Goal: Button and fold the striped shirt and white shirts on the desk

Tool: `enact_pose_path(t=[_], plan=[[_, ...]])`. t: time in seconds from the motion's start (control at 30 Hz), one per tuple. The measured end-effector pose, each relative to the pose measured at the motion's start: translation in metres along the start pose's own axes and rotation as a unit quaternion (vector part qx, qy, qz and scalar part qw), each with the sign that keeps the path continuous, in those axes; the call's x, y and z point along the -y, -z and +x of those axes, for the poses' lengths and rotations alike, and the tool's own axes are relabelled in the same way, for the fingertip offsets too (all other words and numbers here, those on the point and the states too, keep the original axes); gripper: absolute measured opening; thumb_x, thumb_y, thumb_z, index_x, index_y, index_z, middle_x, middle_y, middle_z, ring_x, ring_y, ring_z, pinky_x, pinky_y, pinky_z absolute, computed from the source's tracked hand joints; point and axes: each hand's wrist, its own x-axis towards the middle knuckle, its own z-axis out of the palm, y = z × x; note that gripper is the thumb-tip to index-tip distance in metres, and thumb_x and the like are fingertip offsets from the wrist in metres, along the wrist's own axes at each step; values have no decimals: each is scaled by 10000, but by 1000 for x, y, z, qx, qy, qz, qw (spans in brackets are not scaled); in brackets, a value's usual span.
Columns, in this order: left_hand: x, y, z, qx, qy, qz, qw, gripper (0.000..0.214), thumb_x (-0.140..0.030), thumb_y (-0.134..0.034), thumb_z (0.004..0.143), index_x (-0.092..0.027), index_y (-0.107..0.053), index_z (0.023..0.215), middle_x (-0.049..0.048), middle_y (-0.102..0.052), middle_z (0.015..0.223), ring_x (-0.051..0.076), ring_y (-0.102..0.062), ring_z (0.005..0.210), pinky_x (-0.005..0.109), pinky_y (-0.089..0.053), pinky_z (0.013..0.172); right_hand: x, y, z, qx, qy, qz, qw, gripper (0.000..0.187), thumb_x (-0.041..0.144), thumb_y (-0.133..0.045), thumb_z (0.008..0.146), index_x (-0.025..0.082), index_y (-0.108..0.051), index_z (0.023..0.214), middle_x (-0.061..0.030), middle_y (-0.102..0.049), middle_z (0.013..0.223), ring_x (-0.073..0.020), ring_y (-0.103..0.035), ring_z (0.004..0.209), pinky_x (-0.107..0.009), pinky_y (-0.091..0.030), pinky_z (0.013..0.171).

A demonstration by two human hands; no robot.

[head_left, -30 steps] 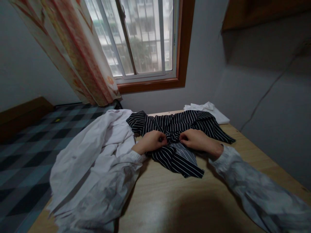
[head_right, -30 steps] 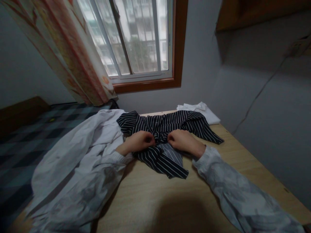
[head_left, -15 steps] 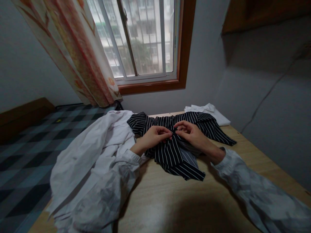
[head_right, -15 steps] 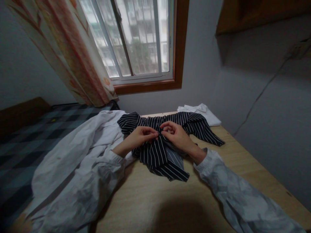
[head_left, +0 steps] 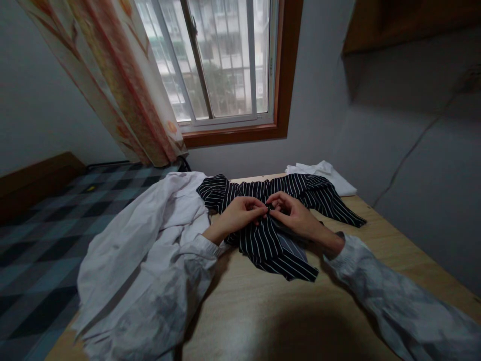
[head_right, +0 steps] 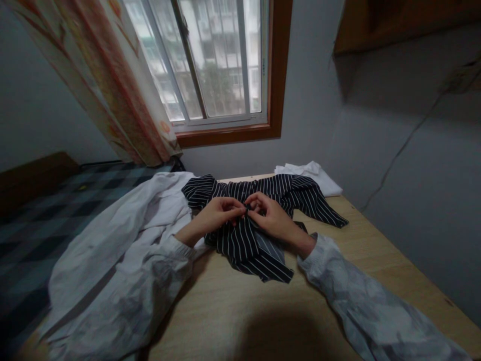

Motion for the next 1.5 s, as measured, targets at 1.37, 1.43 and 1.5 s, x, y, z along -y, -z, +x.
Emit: enact_pose_path(t=[1.37,1.43,1.5], plan=[[1,3,-1,9,24,-7,1000,165,-314,-748,901,-156,-788,927,56,-781,844,118,-669,648,263,-524,643,12,15,3,14,-81,-130,988,161,352,-690,941,212,-681,1019,-13,-712,746,-158,-581,644,-303,-393,603],[-2,1,-1,7,23,-13,1000,155,-302,-747,901,-155,-792,921,56,-785,841,116,-670,637,262,-525,642,13,12,2,4,-86,-91,992,192,388,-691,931,219,-663,1018,15,-657,669,-144,-521,586,-300,-363,563],[-4,-2,-2,3,19,-12,1000,152,-297,-746,903,-154,-796,912,61,-789,844,119,-671,636,264,-529,640,14,9,0,-10,-81,-69,994,206,406,-687,927,226,-655,1021,39,-595,615,-135,-470,551,-303,-333,544]])
